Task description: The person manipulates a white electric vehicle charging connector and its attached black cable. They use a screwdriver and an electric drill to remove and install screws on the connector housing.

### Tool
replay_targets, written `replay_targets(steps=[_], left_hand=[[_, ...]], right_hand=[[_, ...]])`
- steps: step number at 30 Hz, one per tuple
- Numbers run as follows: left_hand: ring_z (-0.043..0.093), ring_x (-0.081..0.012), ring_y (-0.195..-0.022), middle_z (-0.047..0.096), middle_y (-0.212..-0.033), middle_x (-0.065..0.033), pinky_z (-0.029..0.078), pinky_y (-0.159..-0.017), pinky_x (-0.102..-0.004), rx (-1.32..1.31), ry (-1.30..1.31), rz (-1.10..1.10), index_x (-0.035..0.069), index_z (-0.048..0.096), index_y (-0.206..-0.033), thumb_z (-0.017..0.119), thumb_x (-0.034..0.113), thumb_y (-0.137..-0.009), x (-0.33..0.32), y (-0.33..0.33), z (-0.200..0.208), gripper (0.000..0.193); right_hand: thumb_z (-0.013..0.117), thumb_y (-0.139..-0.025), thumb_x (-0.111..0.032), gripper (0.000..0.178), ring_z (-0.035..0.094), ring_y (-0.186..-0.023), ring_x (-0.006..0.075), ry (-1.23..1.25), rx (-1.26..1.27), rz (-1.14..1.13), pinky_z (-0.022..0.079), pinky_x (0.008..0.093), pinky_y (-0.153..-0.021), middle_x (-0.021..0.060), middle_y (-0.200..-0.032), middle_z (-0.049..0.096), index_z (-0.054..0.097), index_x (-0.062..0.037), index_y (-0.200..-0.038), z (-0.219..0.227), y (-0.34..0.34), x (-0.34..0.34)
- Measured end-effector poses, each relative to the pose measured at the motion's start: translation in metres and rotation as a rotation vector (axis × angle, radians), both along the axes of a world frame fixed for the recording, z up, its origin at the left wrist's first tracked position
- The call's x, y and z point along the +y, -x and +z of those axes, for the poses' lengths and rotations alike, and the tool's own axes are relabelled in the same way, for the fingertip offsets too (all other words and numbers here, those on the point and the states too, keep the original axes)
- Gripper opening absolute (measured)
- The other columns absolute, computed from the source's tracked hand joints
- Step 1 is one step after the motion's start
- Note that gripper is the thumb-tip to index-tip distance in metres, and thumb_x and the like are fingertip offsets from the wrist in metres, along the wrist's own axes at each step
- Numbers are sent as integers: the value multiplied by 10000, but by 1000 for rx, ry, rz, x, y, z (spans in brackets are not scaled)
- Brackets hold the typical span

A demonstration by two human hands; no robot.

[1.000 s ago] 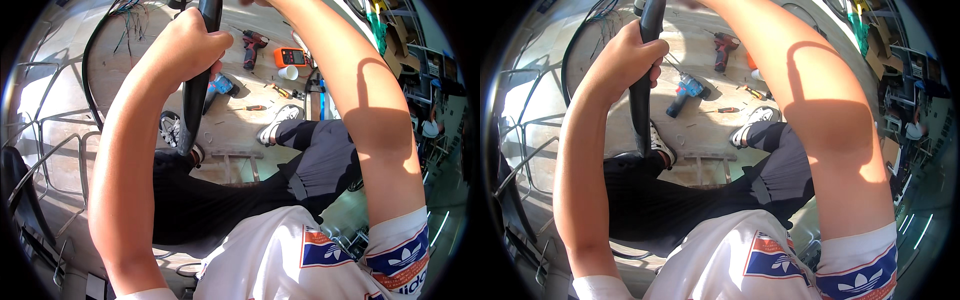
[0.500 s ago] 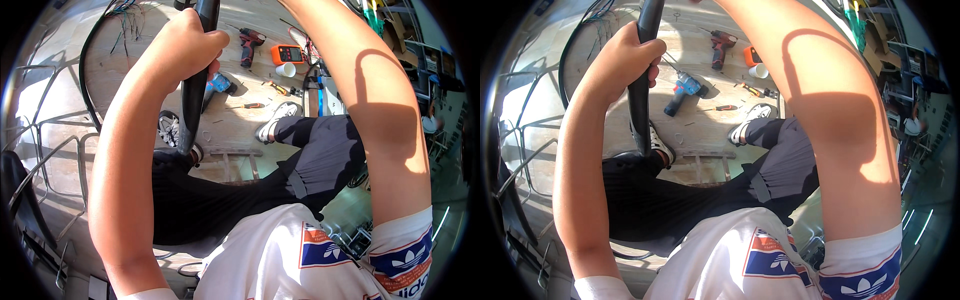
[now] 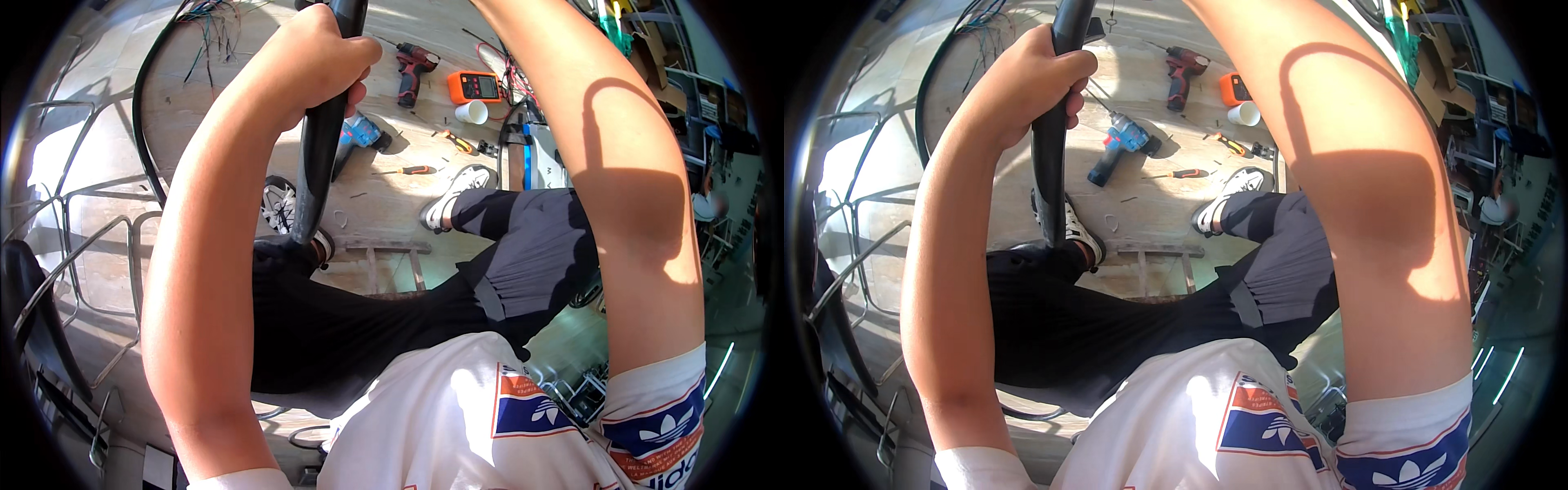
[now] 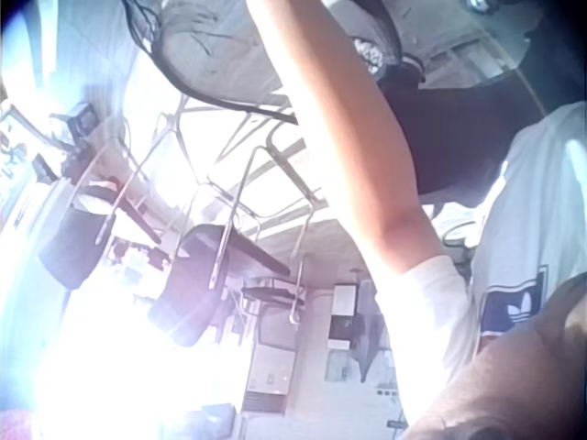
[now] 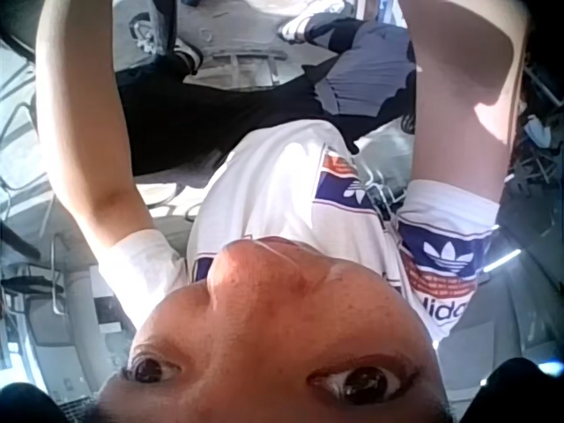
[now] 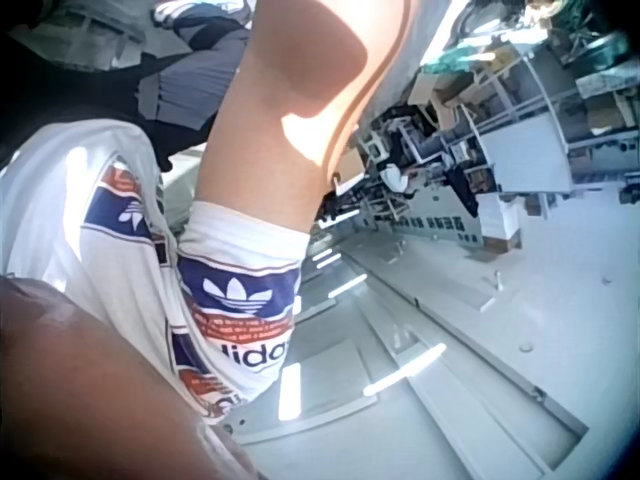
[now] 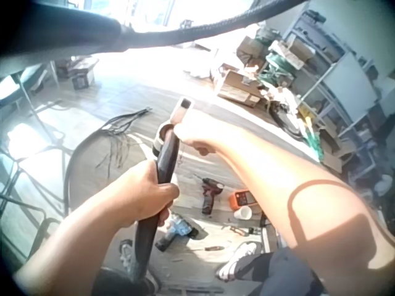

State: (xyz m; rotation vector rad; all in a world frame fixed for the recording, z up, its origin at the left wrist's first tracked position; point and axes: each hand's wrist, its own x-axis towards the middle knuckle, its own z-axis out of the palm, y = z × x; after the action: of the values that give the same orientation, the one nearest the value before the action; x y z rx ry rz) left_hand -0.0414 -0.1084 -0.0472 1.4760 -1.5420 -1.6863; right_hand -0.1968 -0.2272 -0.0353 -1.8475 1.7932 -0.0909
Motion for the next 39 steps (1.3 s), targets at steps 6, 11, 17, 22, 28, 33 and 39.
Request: replay_targets(steps=[6,11,17,22,28,33,39], left_hand=[[586,-172,-572,582,-676,-81,537,-567,-343,15,-34,-8,-14,517,-886,637,142,-839,-4,4,-5,202],[592,-173,-575,589,-691,-86,541,-559,-342,-32,-22,93,-9,515,-886,646,141,-838,-9,0,-13,205],[601,-145,-601,590,-733,-64,562,-569,-338,-67,-50,116,-4,515,-953,678,143,-861,-20,-8,-13,238],[626,-159,-631,604,-791,-72,563,-586,-332,-22,-74,241,-8,499,-1005,692,142,-882,-18,0,-15,274],[676,-180,-639,648,-742,-98,556,-615,-326,-55,-85,244,-37,510,-1044,667,195,-883,-15,17,-17,322],[728,-329,-824,697,-870,-237,565,-782,-409,-94,-84,254,-85,530,-1121,656,270,-849,-14,15,-32,464],[695,-437,-946,670,-958,-334,539,-860,-463,-84,-142,168,-128,496,-1161,650,268,-814,-5,38,-31,549]], right_hand=[[505,-909,-215,364,557,-452,308,23,-28,-29,434,444,-455,197,-571,597,669,62,-738,3,6,9],[588,-895,-215,282,641,-615,286,228,29,215,505,409,-581,185,-678,668,689,35,-811,12,40,36],[483,-985,-352,409,597,-563,199,-232,22,-51,486,386,-589,111,-661,627,659,7,-895,-78,116,117],[440,-1030,-303,440,730,-677,283,-711,89,-276,582,415,-705,175,-752,723,695,50,-966,-260,136,200],[531,-988,-339,347,660,-643,265,-692,124,-102,512,411,-607,132,-710,670,707,-55,-895,-404,160,309],[595,-953,-332,302,705,-973,359,-536,129,-135,544,427,-874,185,-969,741,736,-65,-947,-412,167,327],[589,-1025,-369,380,691,-864,230,-622,-693,-816,553,378,-803,94,-1018,710,611,-38,-1210,-327,182,165]])
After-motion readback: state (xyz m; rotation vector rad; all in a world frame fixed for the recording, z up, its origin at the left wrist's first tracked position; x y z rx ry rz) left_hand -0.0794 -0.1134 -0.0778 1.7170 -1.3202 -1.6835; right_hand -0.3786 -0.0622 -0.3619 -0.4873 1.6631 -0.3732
